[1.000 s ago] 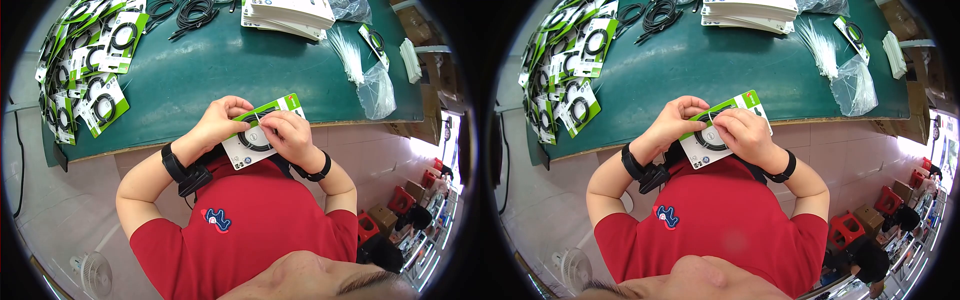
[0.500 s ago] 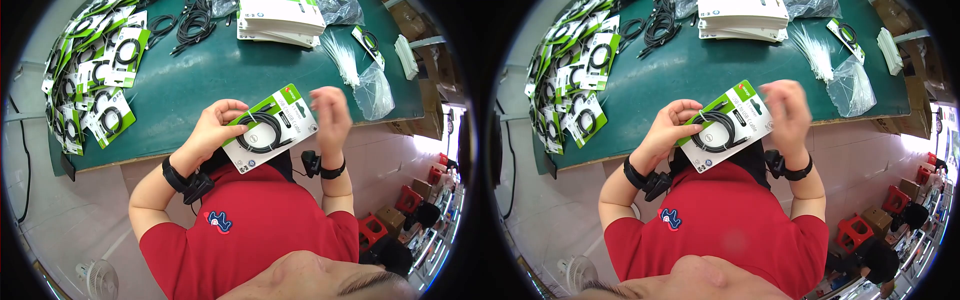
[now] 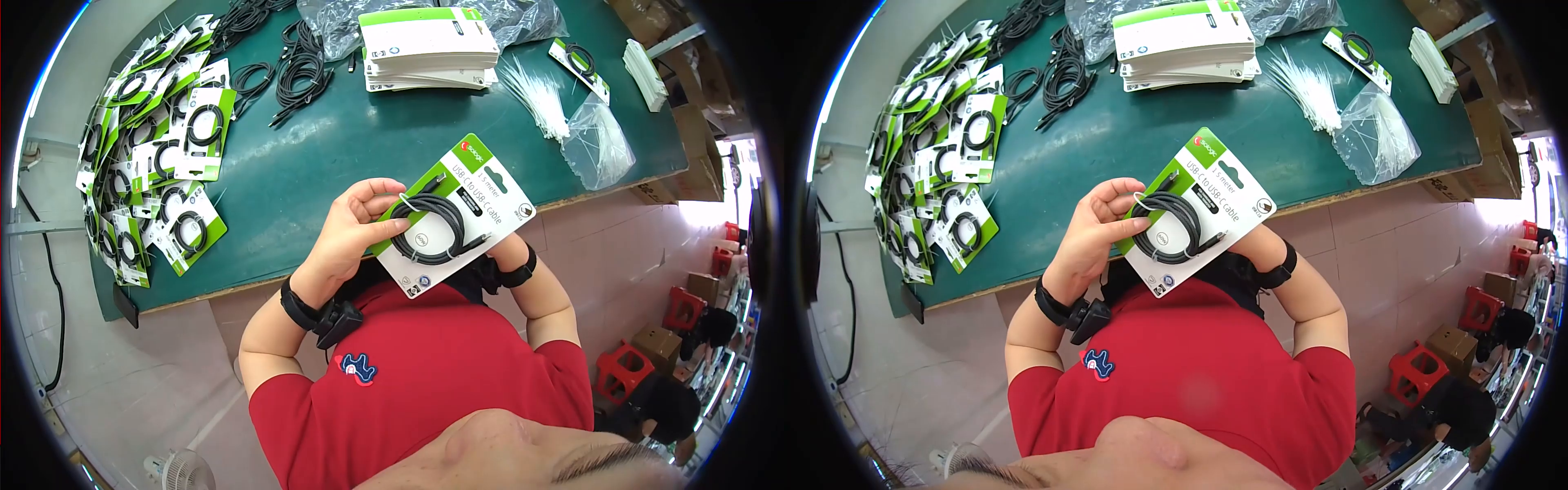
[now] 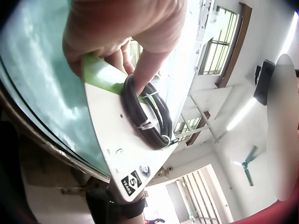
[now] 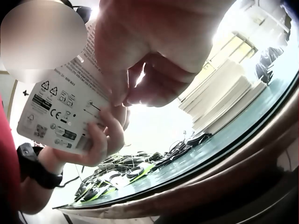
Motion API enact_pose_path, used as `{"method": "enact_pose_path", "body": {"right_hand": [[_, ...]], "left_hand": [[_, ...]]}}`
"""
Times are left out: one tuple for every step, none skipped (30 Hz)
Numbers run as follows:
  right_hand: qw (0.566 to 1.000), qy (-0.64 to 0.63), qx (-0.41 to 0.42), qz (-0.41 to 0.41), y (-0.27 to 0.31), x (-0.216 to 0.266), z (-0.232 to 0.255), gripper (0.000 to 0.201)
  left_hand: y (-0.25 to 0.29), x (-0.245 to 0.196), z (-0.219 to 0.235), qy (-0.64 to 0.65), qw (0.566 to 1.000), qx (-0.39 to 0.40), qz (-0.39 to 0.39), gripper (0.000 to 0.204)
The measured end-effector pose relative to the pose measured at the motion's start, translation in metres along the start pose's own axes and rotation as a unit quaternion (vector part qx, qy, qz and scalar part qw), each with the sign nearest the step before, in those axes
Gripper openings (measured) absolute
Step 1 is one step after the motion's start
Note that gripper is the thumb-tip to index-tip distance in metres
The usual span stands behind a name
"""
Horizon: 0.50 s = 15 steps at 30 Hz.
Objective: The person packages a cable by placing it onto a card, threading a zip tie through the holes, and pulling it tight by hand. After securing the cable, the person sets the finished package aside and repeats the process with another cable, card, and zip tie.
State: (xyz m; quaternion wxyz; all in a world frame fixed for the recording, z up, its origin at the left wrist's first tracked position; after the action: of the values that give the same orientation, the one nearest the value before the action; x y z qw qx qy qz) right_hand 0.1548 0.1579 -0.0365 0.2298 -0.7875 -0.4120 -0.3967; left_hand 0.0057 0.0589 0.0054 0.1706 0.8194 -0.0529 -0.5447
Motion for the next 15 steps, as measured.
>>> {"method": "enact_pose_path", "body": {"right_hand": [[1.0,-0.004,0.013,-0.004,0.0,-0.001,-0.001,0.044],[1.0,-0.004,0.013,-0.005,-0.002,-0.001,0.003,0.044],[0.998,0.048,0.033,-0.015,-0.005,-0.002,0.005,0.045],[0.993,0.099,0.053,-0.023,-0.008,-0.003,0.006,0.046],[0.986,0.149,0.071,-0.03,-0.009,-0.004,0.006,0.047],[0.985,0.151,0.072,-0.029,-0.009,-0.003,0.006,0.047],[0.975,0.208,0.075,-0.007,-0.011,0.006,0.0,0.046],[0.962,0.263,0.075,0.016,-0.012,0.013,-0.007,0.045],[0.945,0.317,0.074,0.038,-0.012,0.017,-0.011,0.045],[0.945,0.318,0.073,0.04,-0.012,0.017,-0.01,0.045],[0.948,0.307,0.08,0.043,-0.013,0.015,-0.008,0.044],[0.951,0.295,0.087,0.045,-0.014,0.012,-0.006,0.044],[0.953,0.283,0.094,0.048,-0.016,0.011,-0.005,0.043],[0.953,0.283,0.095,0.048,-0.018,0.011,-0.001,0.043],[0.96,0.259,0.102,0.009,-0.021,0.007,0.005,0.044]], "left_hand": [[0.0,0.0,0.001,0.013,1.0,0.005,0.0,0.043],[-0.001,0.001,0.002,0.026,1.0,0.009,0.0,0.044],[-0.001,0.001,0.003,0.038,0.999,0.013,0.0,0.044],[-0.001,0.002,0.004,0.037,0.999,0.014,0.001,0.044],[-0.001,0.002,0.006,0.034,0.999,0.007,-0.001,0.044],[-0.002,0.002,0.007,0.033,0.999,-0.001,-0.005,0.044],[-0.003,0.002,0.009,0.032,0.999,-0.01,-0.01,0.045],[-0.003,0.002,0.008,0.029,0.999,-0.009,-0.01,0.045],[-0.003,0.001,0.007,0.026,0.999,-0.012,-0.017,0.045],[-0.004,0.001,0.005,0.024,0.999,-0.016,-0.026,0.045],[-0.004,-0.001,0.005,0.023,0.999,-0.02,-0.035,0.045],[-0.004,-0.001,0.005,0.023,0.999,-0.02,-0.035,0.045],[-0.004,0.0,0.004,0.026,0.999,-0.002,-0.028,0.044],[-0.004,0.0,0.002,0.03,0.999,0.016,-0.021,0.043],[-0.004,0.001,0.0,0.033,0.999,0.034,-0.014,0.043]]}}
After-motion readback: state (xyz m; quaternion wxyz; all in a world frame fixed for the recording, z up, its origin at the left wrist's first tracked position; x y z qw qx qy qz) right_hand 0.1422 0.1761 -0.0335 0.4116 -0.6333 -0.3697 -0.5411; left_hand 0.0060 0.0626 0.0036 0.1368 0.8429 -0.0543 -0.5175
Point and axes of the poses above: each hand's wrist, its own y-axis away from the middle knuckle, its own z-axis out of the back of the hand, x = y × z, the point moved 7 cm from there along -y, towards the middle knuckle, and after that the axes turned 10 degrees about -y, right-handed, at the moved point
